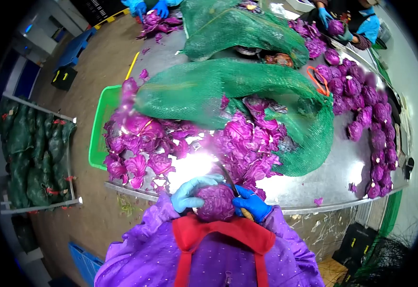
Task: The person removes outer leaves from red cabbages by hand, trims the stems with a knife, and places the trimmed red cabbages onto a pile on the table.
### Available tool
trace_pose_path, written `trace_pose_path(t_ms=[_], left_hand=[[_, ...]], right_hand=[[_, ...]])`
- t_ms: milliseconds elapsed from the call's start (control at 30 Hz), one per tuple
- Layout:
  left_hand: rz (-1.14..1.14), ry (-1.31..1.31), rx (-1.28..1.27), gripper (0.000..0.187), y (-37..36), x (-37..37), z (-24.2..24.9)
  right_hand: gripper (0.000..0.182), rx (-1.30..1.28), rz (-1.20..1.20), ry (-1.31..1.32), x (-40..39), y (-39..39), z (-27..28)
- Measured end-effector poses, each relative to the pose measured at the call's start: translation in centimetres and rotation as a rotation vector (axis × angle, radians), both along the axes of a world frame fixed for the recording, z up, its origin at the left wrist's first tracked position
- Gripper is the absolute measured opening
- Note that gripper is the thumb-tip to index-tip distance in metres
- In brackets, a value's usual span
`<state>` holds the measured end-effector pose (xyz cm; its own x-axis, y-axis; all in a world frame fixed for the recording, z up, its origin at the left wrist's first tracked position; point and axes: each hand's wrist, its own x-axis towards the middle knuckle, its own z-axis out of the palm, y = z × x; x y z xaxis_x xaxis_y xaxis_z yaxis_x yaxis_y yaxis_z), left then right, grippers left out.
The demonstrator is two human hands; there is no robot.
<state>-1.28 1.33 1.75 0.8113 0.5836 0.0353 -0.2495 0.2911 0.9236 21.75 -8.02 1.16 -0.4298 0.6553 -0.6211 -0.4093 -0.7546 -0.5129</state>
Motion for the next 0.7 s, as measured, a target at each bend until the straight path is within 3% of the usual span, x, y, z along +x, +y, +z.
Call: trace_pose_path(t_ms=[100,233,367,467,500,533,600,667,700], left_hand=[[0.075,0.062,-0.159,0.022,-0.4,-0.7,0.9],[0.100,-0.002,-0.214,0.020,-0.3,-1.7,2.0],[0.388,-0.248,-0.383,0.019,-0.3,-3.8,0.6],[0.805,-0.221,-0.592,0.057,2.0,-3.7,1.0],[0.914,0.235,-0.456,0.072,1.6,-4.1,-0.3],[0.992,0.420,-0.400,0.079,1.1,-3.0,0.1],[0.533,0.274,-0.146,0.085,-0.6,-2.5,-0.3],[0.029,0.338,0.024,0.085,-1.2,-2.4,-0.8],[0.095,0.294,-0.190,0.082,-1.6,-1.4,-0.9]], right_hand=[[0.054,0.061,0.039,-0.033,-0.6,0.5,0.8],[0.059,0.074,0.062,-0.005,-0.3,0.7,0.5],[0.060,0.067,-0.037,0.105,-0.2,-0.1,-1.8],[0.060,0.060,-0.044,0.106,-0.1,-0.5,-1.9],[0.059,0.058,-0.042,0.106,-0.1,-0.5,-1.9],[0.058,0.058,-0.044,0.104,0.0,-0.3,-1.8],[0.048,0.030,-0.092,0.048,-0.4,0.2,-1.8],[0.038,-0.052,-0.099,-0.050,-0.6,0.6,-1.2],[0.034,-0.098,-0.086,-0.116,-0.6,1.6,-0.3]])
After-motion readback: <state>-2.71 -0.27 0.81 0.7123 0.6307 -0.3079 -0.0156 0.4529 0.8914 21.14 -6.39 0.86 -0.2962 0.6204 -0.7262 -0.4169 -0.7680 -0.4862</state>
